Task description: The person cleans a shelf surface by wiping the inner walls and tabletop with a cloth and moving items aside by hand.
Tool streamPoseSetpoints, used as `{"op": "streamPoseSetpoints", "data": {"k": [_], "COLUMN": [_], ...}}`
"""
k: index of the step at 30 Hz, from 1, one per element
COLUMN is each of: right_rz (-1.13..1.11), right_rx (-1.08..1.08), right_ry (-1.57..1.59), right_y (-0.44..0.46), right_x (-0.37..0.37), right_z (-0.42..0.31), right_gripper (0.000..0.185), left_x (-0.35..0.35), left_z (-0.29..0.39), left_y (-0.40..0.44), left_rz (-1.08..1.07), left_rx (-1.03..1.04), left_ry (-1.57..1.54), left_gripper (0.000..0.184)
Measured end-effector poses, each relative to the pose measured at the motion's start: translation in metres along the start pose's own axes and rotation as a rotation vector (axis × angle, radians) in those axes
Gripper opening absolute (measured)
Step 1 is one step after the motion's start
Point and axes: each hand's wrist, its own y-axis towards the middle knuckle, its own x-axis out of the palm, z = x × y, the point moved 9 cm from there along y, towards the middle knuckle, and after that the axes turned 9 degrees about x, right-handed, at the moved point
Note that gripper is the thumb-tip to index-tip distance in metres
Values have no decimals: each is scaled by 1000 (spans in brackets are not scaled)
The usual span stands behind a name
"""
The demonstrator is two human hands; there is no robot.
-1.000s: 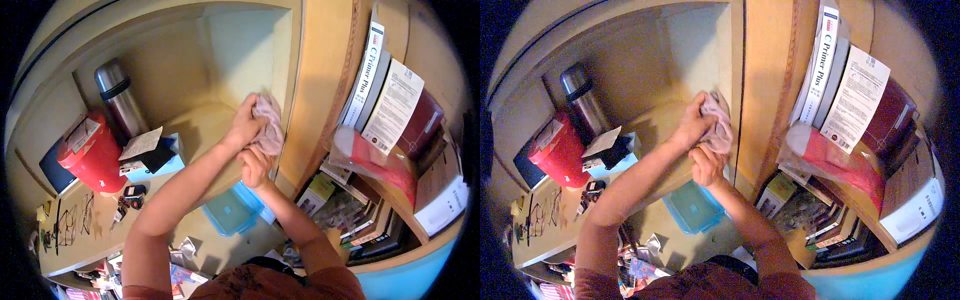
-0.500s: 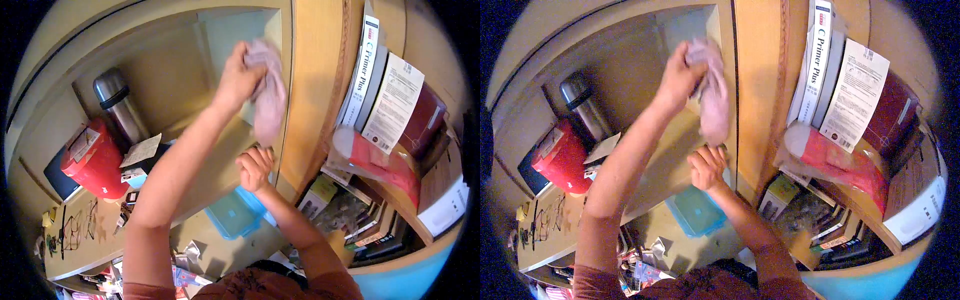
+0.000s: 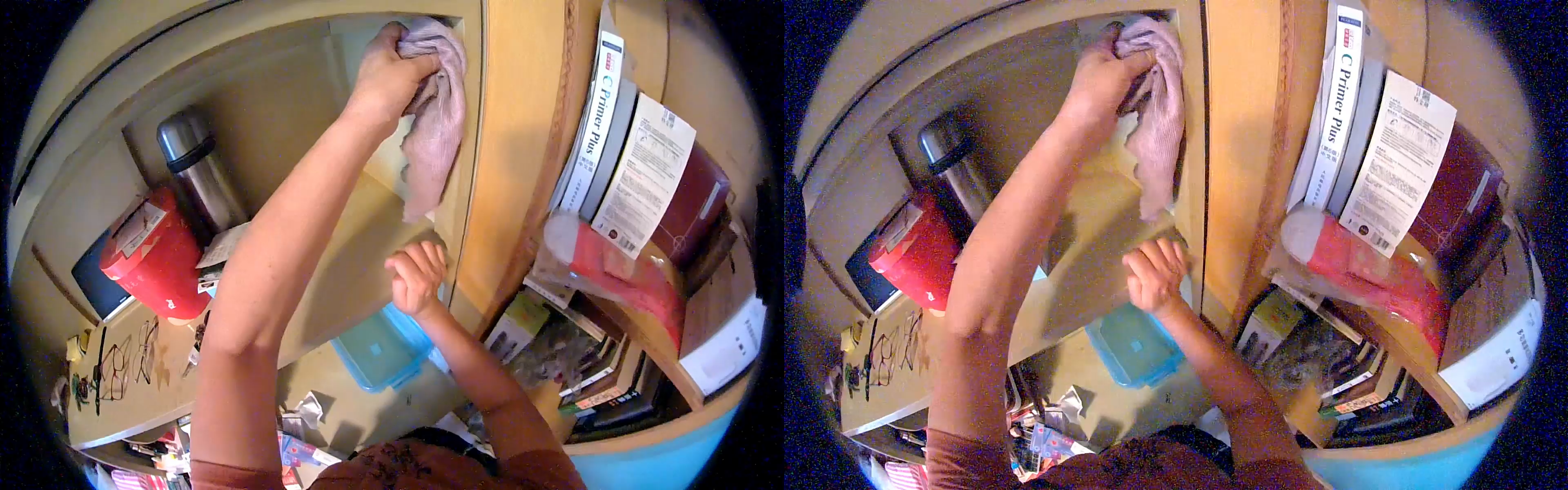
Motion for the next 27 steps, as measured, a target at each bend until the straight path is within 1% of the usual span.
{"op": "streamPoseSetpoints", "data": {"k": [1,3,4,5,6,7,8,9,10,11,12,13,14,15,16,17,18,19,20,21,22,23,24,25,27], "right_rz": [-11,-25,18,60,-47,-54,-23,11,-11,-21,-66,-110,-137,-100,-62,-23,18,11,-58,-126,-127,-181,-208,-235,-728], "right_rx": [7,12,-13,-41,95,88,43,-2,3,7,79,145,173,158,138,73,10,8,-7,-22,-24,-14,-10,-8,193], "right_ry": [-13,-30,-24,-13,147,153,125,97,55,60,42,29,76,131,184,66,-52,-41,-232,-425,-417,-525,-575,-626,-726], "right_y": [-1,0,-1,-4,-9,-8,-5,-2,-3,-6,-10,-12,-14,-9,2,13,23,36,52,62,62,58,60,61,47], "right_x": [1,3,1,0,12,13,9,4,5,4,8,13,16,3,-13,-28,-40,-45,-40,-30,-22,-5,8,20,68], "right_z": [0,2,0,-2,12,10,7,3,4,3,7,12,19,9,-4,-15,-28,-40,-51,-54,-50,-39,-32,-25,14], "right_gripper": [14,14,14,14,15,15,14,14,10,10,8,7,10,15,19,19,20,20,20,21,21,22,22,22,27], "left_x": [1,-2,-6,-6,-10,-9,-9,-10,-10,-8,-6,-6,-4,-6,-7,-15,-20,-21,-27,-48,-68,-87,-91,-94,-95], "left_z": [-1,-22,-46,-64,-99,-108,-146,-140,-132,-125,-111,-111,-114,-116,-113,-111,-118,-124,-122,-114,-102,-86,-59,-43,-20], "left_y": [-8,-42,-66,-99,-133,-163,-187,-182,-176,-174,-172,-171,-171,-172,-174,-174,-183,-196,-200,-194,-189,-186,-185,-188,-199], "left_rz": [-17,-86,-153,-201,-225,-355,-339,-329,-376,-421,-397,-383,-410,-438,-505,-486,-445,-403,-395,-296,-196,-95,-125,-119,-148], "left_rx": [-26,-87,-100,-198,-184,-115,-319,-315,-299,-292,-181,-192,-234,-270,-382,-382,-532,-677,-682,-589,-490,-387,-294,-295,-276], "left_ry": [-30,187,274,298,300,503,232,236,363,487,464,473,480,489,444,454,251,41,46,228,408,584,734,740,773], "left_gripper": [30,29,29,28,26,26,28,28,28,28,31,31,36,41,42,42,41,41,41,45,50,55,59,59,53]}}
